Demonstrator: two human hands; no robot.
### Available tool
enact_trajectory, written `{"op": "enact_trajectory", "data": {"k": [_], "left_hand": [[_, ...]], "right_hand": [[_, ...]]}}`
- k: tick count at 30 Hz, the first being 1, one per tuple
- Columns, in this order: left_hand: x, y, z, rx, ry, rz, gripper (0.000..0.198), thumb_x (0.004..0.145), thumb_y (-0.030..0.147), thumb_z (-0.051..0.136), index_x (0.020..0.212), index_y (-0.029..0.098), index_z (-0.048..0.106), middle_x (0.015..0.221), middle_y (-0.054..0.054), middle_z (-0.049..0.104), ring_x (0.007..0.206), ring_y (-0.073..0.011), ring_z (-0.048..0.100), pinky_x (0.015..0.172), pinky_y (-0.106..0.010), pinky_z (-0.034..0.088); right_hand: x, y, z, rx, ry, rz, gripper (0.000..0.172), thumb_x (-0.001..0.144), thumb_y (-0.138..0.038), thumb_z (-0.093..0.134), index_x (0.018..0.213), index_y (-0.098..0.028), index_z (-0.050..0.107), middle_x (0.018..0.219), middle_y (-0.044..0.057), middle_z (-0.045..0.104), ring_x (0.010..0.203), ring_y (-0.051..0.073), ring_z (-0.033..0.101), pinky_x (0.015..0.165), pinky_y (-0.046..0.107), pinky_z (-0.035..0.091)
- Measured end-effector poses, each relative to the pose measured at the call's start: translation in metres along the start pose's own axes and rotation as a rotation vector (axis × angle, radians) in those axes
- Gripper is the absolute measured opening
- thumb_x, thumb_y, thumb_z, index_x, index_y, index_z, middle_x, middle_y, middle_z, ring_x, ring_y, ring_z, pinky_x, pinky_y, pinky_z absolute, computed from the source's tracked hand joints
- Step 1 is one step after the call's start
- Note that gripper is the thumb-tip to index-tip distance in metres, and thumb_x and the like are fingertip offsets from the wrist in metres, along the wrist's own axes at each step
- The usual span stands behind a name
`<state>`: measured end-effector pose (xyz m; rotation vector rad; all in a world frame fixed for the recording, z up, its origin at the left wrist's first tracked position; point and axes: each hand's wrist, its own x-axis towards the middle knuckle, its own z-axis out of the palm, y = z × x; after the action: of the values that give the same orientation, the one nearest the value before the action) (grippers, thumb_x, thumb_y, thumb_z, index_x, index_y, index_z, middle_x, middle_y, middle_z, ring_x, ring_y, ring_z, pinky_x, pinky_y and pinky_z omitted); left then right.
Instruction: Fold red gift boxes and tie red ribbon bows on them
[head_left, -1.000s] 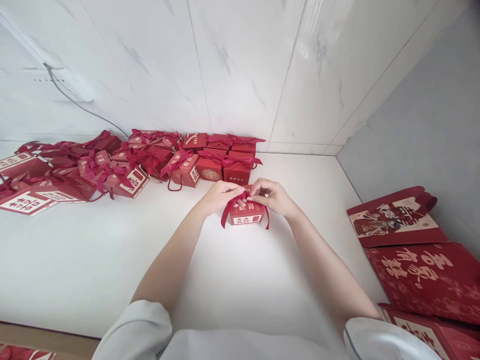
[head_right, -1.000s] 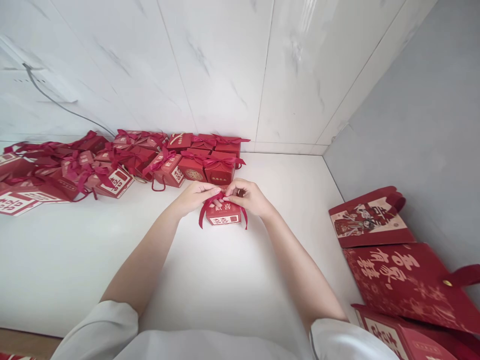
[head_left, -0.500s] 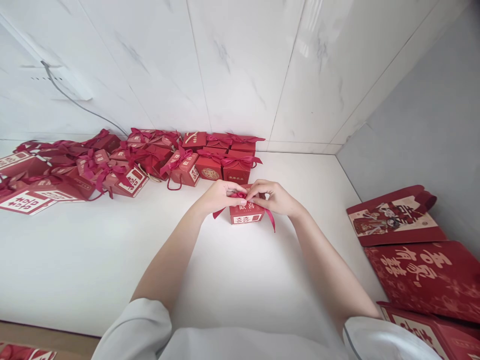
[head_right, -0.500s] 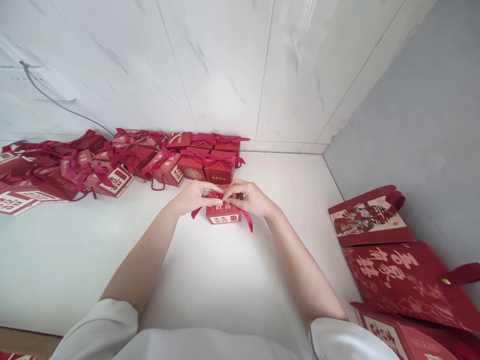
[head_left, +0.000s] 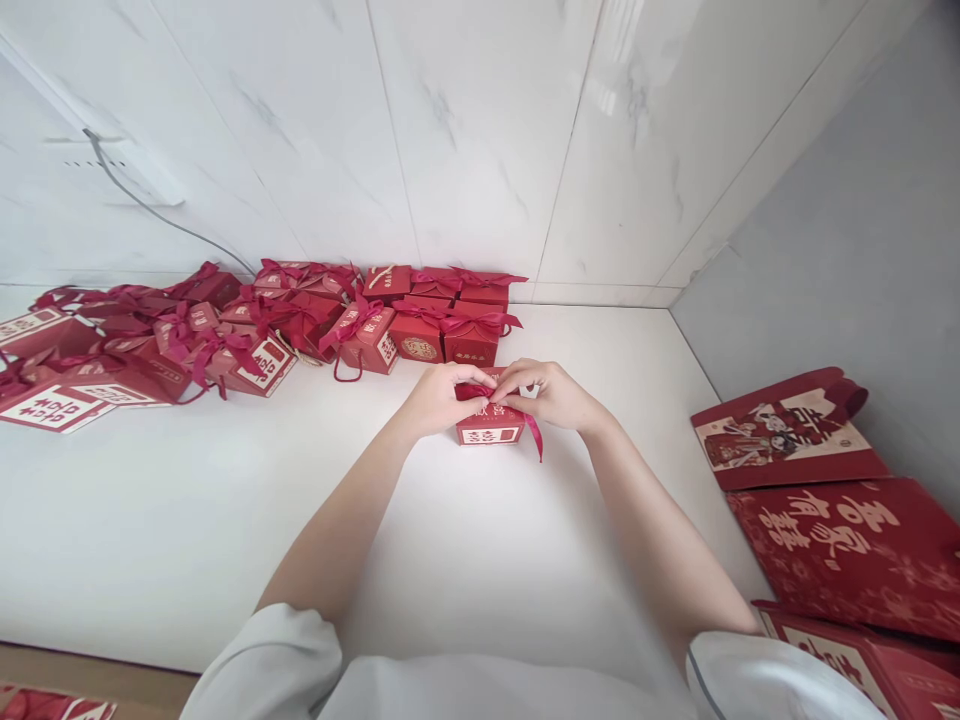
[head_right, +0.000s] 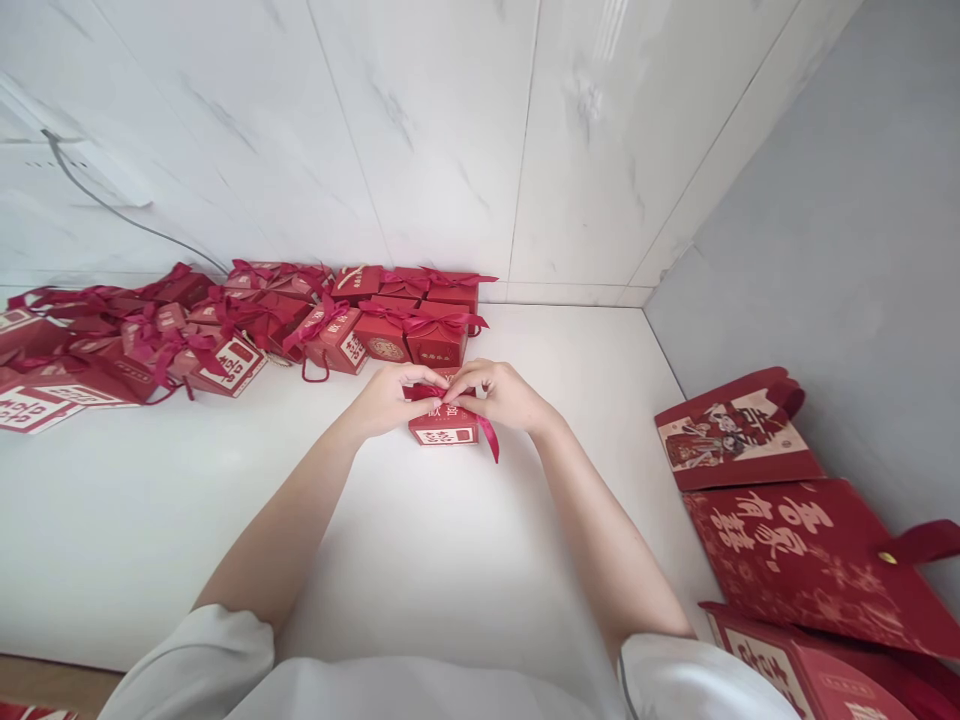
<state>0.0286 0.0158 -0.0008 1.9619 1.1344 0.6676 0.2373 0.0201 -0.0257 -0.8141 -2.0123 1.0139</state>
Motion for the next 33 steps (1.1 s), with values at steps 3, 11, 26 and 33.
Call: {"op": "enact_trajectory", "data": {"k": [3, 11, 26, 33], "left_hand": [[0.000, -0.003, -0.001, -0.031, -0.009, 0.002, 0.026, 0.073, 0.020, 0.063, 0.098, 0.020, 0.070, 0.104, -0.003, 0.070, 0.101, -0.0190, 0.063, 0.094, -0.032, 0.047], [-0.004, -0.001, 0.006, 0.121, 0.167, 0.053, 0.022, 0.074, 0.014, 0.059, 0.093, 0.021, 0.067, 0.096, 0.000, 0.070, 0.091, -0.0166, 0.063, 0.086, -0.030, 0.048], [0.000, -0.020, 0.019, 0.227, 0.337, 0.390, 0.019, 0.079, 0.006, 0.055, 0.080, 0.020, 0.067, 0.110, -0.005, 0.051, 0.093, -0.0149, 0.060, 0.082, -0.030, 0.050], [0.001, -0.016, 0.019, 0.198, 0.345, 0.363, 0.021, 0.077, 0.004, 0.056, 0.090, 0.020, 0.063, 0.105, -0.005, 0.054, 0.097, -0.0163, 0.058, 0.084, -0.030, 0.048]], "right_hand": [[0.000, 0.002, 0.001, 0.006, 0.001, 0.004, 0.013, 0.081, -0.028, 0.064, 0.087, -0.029, 0.075, 0.090, 0.003, 0.069, 0.084, 0.019, 0.060, 0.078, 0.036, 0.047], [0.002, 0.007, 0.002, -0.101, 0.144, 0.006, 0.014, 0.086, -0.028, 0.058, 0.096, -0.027, 0.068, 0.125, 0.005, 0.058, 0.120, 0.023, 0.049, 0.105, 0.045, 0.033], [0.005, 0.015, 0.011, 0.173, 0.058, 0.211, 0.015, 0.084, -0.032, 0.062, 0.091, -0.022, 0.070, 0.134, 0.005, 0.053, 0.120, 0.022, 0.052, 0.103, 0.039, 0.038], [0.007, 0.020, 0.013, 0.272, 0.094, 0.209, 0.015, 0.076, -0.033, 0.071, 0.085, -0.021, 0.072, 0.127, 0.006, 0.059, 0.115, 0.022, 0.057, 0.102, 0.038, 0.040]]}}
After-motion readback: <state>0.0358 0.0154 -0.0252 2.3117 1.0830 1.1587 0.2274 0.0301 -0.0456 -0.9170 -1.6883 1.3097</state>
